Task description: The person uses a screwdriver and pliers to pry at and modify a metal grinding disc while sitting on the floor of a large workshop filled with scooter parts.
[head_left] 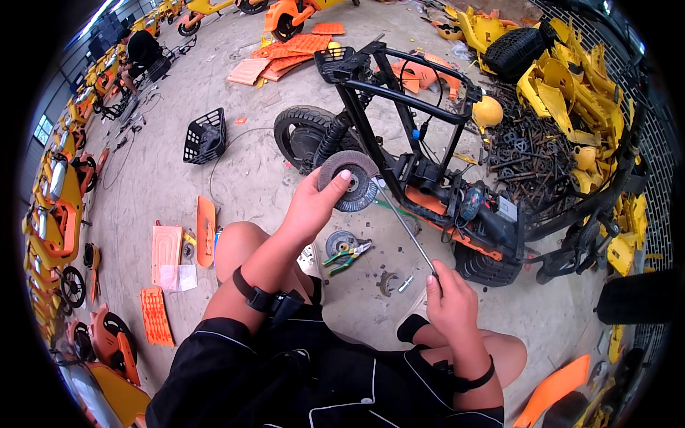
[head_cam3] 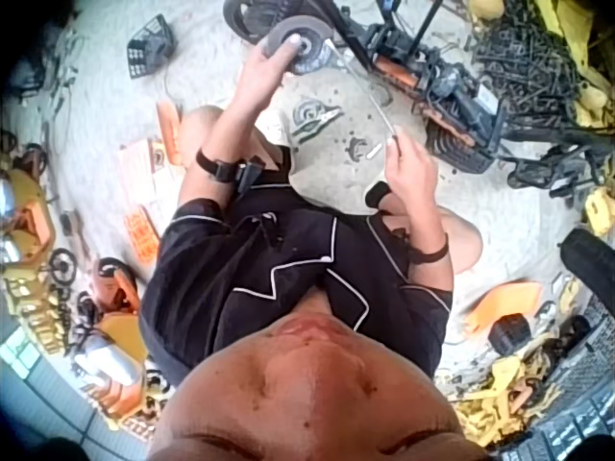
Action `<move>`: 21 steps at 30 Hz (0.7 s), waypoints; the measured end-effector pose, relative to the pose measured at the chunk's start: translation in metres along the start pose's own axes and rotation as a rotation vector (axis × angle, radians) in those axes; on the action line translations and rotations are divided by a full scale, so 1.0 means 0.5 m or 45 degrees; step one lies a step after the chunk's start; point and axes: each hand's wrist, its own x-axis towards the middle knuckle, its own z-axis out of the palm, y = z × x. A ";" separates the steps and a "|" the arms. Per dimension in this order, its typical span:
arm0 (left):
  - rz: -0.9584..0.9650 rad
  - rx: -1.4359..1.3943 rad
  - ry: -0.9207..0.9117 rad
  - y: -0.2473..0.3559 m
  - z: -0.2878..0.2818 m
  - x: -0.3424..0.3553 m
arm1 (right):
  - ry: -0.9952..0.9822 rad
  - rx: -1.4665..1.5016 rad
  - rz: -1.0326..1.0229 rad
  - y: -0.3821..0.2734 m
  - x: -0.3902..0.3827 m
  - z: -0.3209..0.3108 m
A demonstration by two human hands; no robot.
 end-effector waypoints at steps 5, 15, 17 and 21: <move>-0.092 0.145 -0.071 -0.004 -0.018 0.006 | 0.004 -0.049 -0.005 0.000 0.001 0.008; -0.158 0.075 -0.141 -0.014 -0.022 0.010 | -0.102 0.290 0.128 0.020 -0.003 0.052; -0.174 0.072 -0.108 -0.016 -0.023 0.010 | -0.221 0.456 0.221 0.029 0.000 0.060; -0.203 0.056 -0.085 -0.022 -0.025 0.018 | -0.398 0.929 0.440 0.052 -0.011 0.109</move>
